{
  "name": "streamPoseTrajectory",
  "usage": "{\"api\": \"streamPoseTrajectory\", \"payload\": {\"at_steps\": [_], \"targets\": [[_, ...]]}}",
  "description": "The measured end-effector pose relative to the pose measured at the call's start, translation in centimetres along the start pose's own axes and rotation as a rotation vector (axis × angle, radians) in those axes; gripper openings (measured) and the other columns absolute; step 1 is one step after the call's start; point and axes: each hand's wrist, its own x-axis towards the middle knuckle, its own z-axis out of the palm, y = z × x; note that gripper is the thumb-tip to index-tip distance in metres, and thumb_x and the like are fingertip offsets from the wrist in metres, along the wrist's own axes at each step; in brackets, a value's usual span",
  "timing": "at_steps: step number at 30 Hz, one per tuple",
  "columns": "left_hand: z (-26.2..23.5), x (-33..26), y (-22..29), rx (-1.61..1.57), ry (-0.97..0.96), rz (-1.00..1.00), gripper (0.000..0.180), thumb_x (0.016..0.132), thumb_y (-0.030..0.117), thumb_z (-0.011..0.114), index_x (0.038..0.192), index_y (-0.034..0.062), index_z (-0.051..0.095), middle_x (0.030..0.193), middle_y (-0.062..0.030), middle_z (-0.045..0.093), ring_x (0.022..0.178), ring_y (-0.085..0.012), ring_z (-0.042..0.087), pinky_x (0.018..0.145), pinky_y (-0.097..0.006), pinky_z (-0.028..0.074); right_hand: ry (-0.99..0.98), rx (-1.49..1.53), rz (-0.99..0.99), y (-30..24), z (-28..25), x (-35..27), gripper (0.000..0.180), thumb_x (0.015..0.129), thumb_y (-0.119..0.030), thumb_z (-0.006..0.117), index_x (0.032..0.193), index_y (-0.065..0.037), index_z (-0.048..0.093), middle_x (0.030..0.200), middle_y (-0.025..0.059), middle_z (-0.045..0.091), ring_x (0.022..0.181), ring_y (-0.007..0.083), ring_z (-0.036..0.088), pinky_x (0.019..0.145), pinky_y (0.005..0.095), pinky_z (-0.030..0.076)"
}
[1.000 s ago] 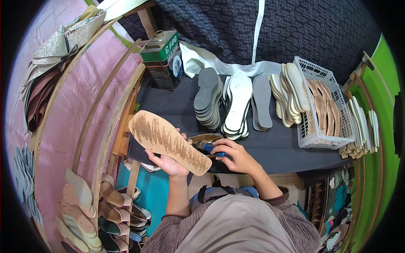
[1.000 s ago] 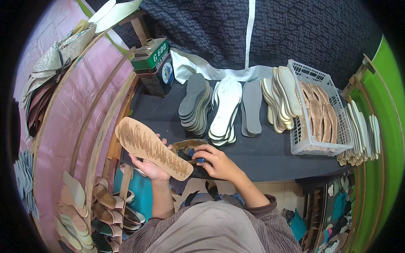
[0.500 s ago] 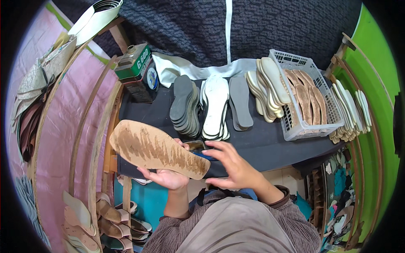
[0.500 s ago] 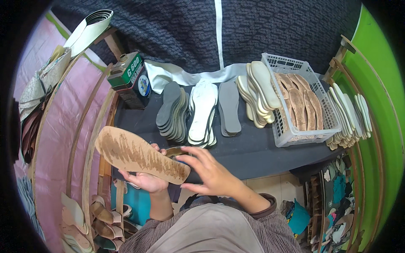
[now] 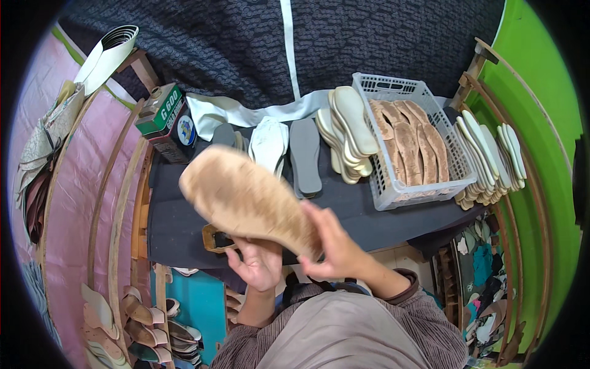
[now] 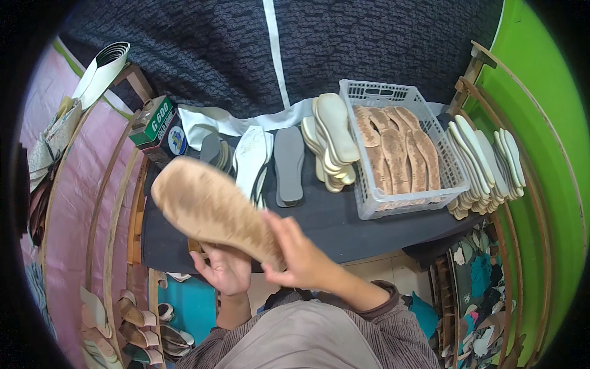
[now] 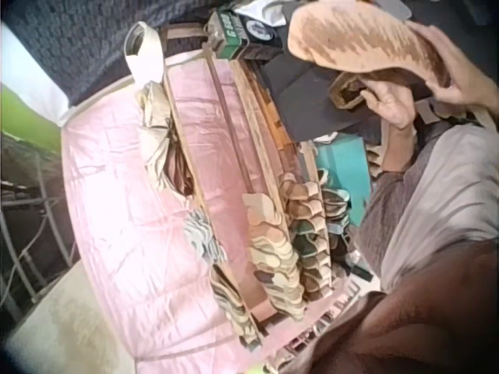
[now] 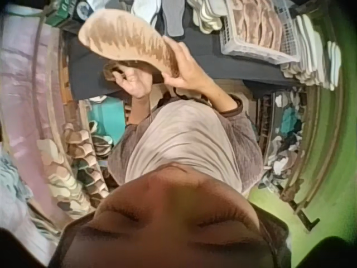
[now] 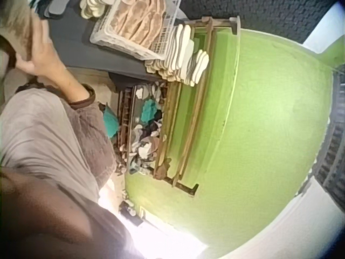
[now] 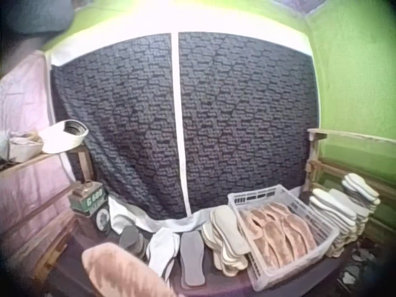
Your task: The person applies glue to shoe soles using a brush dipped into a small container of adhesive.
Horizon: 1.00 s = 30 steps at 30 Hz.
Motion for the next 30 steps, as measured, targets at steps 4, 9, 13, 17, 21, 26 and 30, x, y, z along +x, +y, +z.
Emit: {"api": "streamPoseTrajectory", "payload": {"at_steps": [4, 9, 13, 17, 21, 26, 30], "targets": [[1.8, -0.8, -2.1, 0.261, -0.148, -0.153, 0.055, 0.091, 0.048, 0.034, 0.132, 0.0113, 0.037, 0.1, -0.0108, 0.05, 0.09, -0.0269, 0.05, 0.08, -0.04, 0.04, 0.317, -0.18, 0.063, 3.6, -7.6, -1.6, 0.081, 0.069, -0.017, 0.066, 0.136, 0.004, 0.027, 0.114, 0.0218, 0.043, 0.106, 0.0342, 0.046, 0.096, 0.0402, 0.036], [1.7, -3.7, -3.7, 0.377, -0.134, -0.346, 0.047, 0.089, 0.045, 0.038, 0.108, 0.0031, 0.05, 0.082, -0.0101, 0.053, 0.082, -0.0241, 0.053, 0.077, -0.034, 0.041, 0.483, -0.471, 0.273, 10.8, -17.2, -0.8, 0.075, 0.073, -0.021, 0.066, 0.136, 0.0, 0.03, 0.114, 0.0233, 0.042, 0.11, 0.0368, 0.045, 0.098, 0.0407, 0.035], [2.0, -5.2, -5.1, 0.426, -0.072, -0.405, 0.044, 0.087, 0.042, 0.04, 0.105, 0.0029, 0.05, 0.08, -0.0097, 0.053, 0.079, -0.0228, 0.053, 0.075, -0.033, 0.042, 0.373, -0.558, 0.504, 18.0, -22.9, 1.1, 0.074, 0.073, -0.027, 0.065, 0.13, 0.007, 0.032, 0.124, 0.0354, 0.034, 0.115, 0.0464, 0.042, 0.098, 0.0421, 0.037], [2.4, -6.4, -6.3, 0.391, -0.028, -0.336, 0.046, 0.088, 0.042, 0.041, 0.106, 0.001, 0.05, 0.082, -0.0102, 0.055, 0.082, -0.0202, 0.054, 0.079, -0.033, 0.042, 0.194, -0.672, 0.658, 25.5, -24.7, 2.8, 0.073, 0.073, -0.033, 0.065, 0.118, 0.018, 0.039, 0.129, 0.0464, 0.023, 0.117, 0.0536, 0.038, 0.099, 0.0414, 0.037], [3.5, -7.5, -7.8, 0.399, 0.004, -0.302, 0.045, 0.088, 0.042, 0.041, 0.106, 0.0014, 0.05, 0.083, -0.0106, 0.055, 0.082, -0.0203, 0.054, 0.079, -0.033, 0.042, 0.082, -0.812, 0.692, 30.0, -25.1, 3.6, 0.057, 0.074, -0.034, 0.064, 0.102, 0.014, 0.055, 0.123, 0.0447, 0.033, 0.105, 0.0522, 0.049, 0.094, 0.0435, 0.042], [3.8, -9.2, -9.4, 0.458, 0.096, -0.289, 0.043, 0.086, 0.042, 0.039, 0.102, 0.0032, 0.05, 0.081, -0.0103, 0.054, 0.079, -0.0214, 0.053, 0.076, -0.034, 0.043, 0.198, -0.87, 0.583, 32.4, -23.6, 3.1, 0.044, 0.074, -0.029, 0.067, 0.088, 0.012, 0.06, 0.124, 0.0426, 0.033, 0.09, 0.0488, 0.057, 0.087, 0.0446, 0.045], [4.1, -10.0, -10.3, 0.452, 0.154, -0.293, 0.042, 0.087, 0.04, 0.039, 0.102, 0.0024, 0.05, 0.081, -0.0107, 0.054, 0.079, -0.0212, 0.054, 0.076, -0.033, 0.043, 0.184, -0.831, 0.559, 31.9, -23.5, 3.3, 0.045, 0.075, -0.031, 0.067, 0.087, 0.012, 0.061, 0.123, 0.0394, 0.036, 0.089, 0.0471, 0.058, 0.085, 0.0449, 0.046]]}}
